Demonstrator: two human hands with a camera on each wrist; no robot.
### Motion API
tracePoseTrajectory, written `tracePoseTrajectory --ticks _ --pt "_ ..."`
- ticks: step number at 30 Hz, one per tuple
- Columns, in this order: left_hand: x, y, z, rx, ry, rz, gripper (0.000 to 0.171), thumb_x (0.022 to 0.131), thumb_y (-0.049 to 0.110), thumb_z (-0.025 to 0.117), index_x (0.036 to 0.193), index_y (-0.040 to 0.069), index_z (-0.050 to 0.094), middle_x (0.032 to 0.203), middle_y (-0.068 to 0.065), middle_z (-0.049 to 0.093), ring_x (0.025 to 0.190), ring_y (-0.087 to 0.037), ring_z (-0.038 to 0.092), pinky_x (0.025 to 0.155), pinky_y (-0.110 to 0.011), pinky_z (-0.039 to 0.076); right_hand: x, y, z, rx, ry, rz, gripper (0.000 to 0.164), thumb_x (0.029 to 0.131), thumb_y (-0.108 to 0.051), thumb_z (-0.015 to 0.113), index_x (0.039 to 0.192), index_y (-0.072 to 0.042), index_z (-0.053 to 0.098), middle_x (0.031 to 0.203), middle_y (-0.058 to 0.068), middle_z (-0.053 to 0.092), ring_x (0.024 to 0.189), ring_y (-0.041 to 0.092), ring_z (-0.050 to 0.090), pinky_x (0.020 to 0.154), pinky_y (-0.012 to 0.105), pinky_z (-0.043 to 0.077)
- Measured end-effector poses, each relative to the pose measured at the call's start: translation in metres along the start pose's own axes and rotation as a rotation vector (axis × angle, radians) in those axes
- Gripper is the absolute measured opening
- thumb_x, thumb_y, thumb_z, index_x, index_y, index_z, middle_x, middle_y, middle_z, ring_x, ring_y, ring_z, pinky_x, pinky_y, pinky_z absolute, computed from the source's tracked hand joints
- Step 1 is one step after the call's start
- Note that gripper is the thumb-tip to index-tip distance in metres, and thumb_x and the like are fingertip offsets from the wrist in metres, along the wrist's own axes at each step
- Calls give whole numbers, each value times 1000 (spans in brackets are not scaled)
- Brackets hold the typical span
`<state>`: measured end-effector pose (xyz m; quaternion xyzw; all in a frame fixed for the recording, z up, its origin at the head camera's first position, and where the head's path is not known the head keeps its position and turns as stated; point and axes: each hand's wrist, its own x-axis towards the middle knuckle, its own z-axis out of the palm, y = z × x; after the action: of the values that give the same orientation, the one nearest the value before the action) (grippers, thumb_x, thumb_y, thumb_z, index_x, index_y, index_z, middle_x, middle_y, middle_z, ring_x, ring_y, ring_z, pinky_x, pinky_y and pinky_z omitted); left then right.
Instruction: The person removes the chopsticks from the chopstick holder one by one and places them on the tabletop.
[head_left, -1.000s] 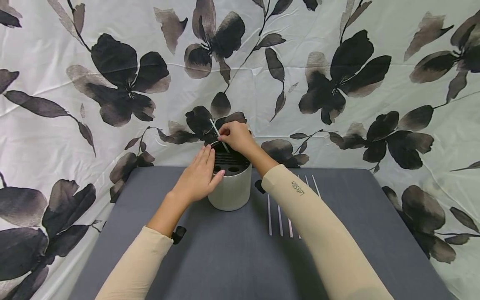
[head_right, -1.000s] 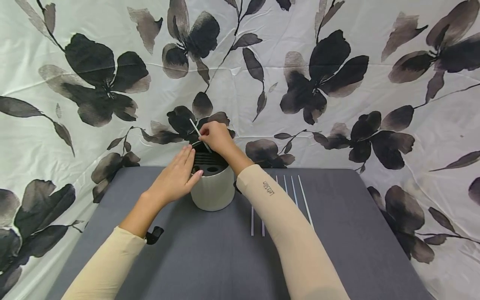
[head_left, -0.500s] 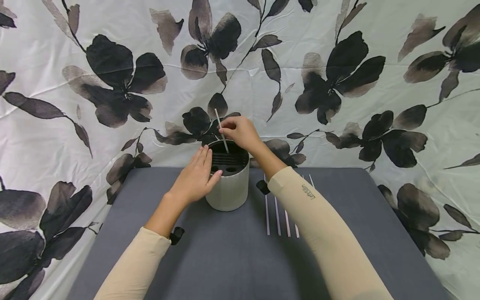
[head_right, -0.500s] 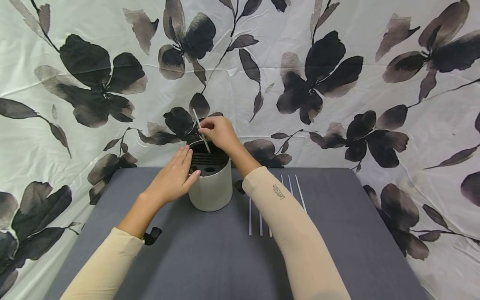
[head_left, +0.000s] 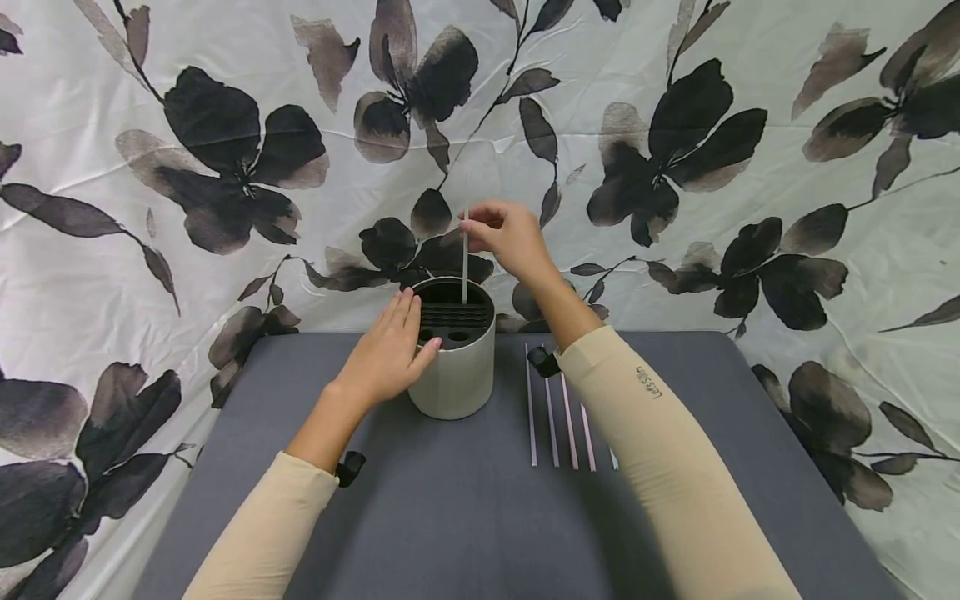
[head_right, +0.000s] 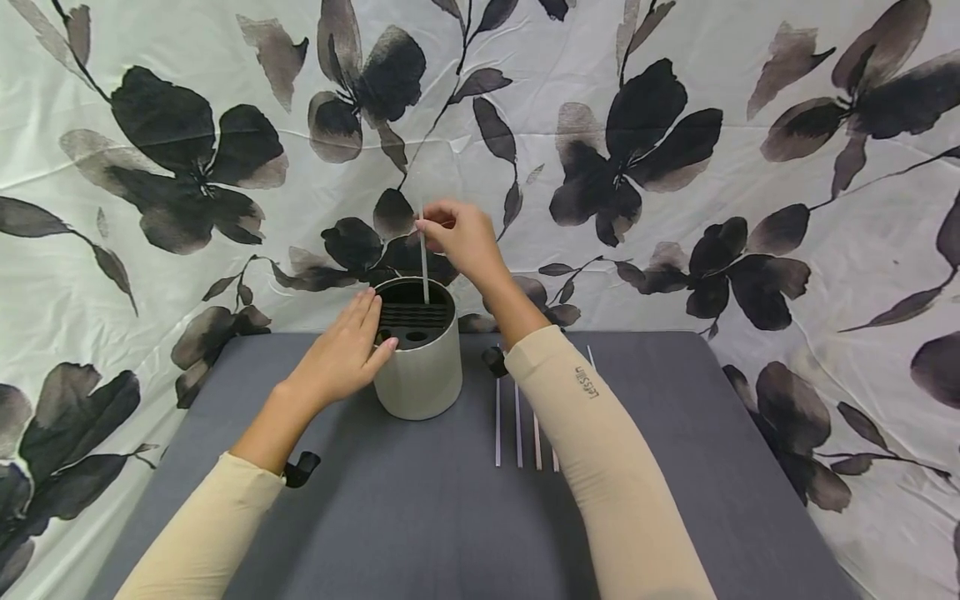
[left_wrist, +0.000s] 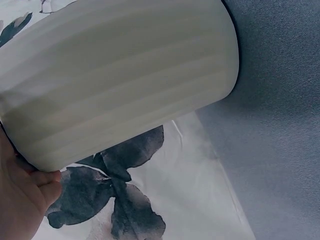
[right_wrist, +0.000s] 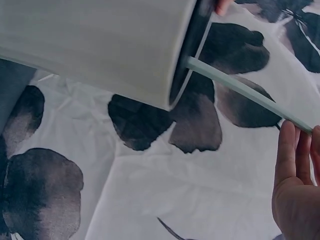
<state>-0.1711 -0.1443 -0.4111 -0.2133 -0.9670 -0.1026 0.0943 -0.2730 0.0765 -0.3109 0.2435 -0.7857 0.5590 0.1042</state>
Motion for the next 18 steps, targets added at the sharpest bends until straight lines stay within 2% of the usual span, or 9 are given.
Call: tracePoseTrajectory --ticks 5,10,14,18 --pt "1 1 1 5 -6 -3 81 109 52 34 161 -9 19 169 -29 15 160 -39 7 130 -53 17 0 -4 -15 112 70 -9 20 97 -14 73 109 2 74 118 17 74 94 21 74 88 40 63" --pt "2 1 2 3 -5 -10 81 109 52 34 161 -9 18 170 -28 14 161 -39 6 130 -53 17 0 -5 -32 239 156 -37 17 96 -11 73 105 4 73 121 24 71 89 15 72 84 30 63" --pt "2 0 2 2 -1 -17 81 109 52 34 161 -9 19 170 -28 14 160 -39 7 129 -53 18 -1 -5 -46 288 230 -78 14 95 -10 75 102 2 73 116 21 72 86 14 74 82 28 63" --pt "4 0 3 8 4 -17 81 109 52 34 161 -9 19 170 -28 14 160 -40 8 129 -54 19 -7 -4 -62 281 305 -124 18 95 -11 75 106 4 73 107 14 74 85 15 74 79 26 63"
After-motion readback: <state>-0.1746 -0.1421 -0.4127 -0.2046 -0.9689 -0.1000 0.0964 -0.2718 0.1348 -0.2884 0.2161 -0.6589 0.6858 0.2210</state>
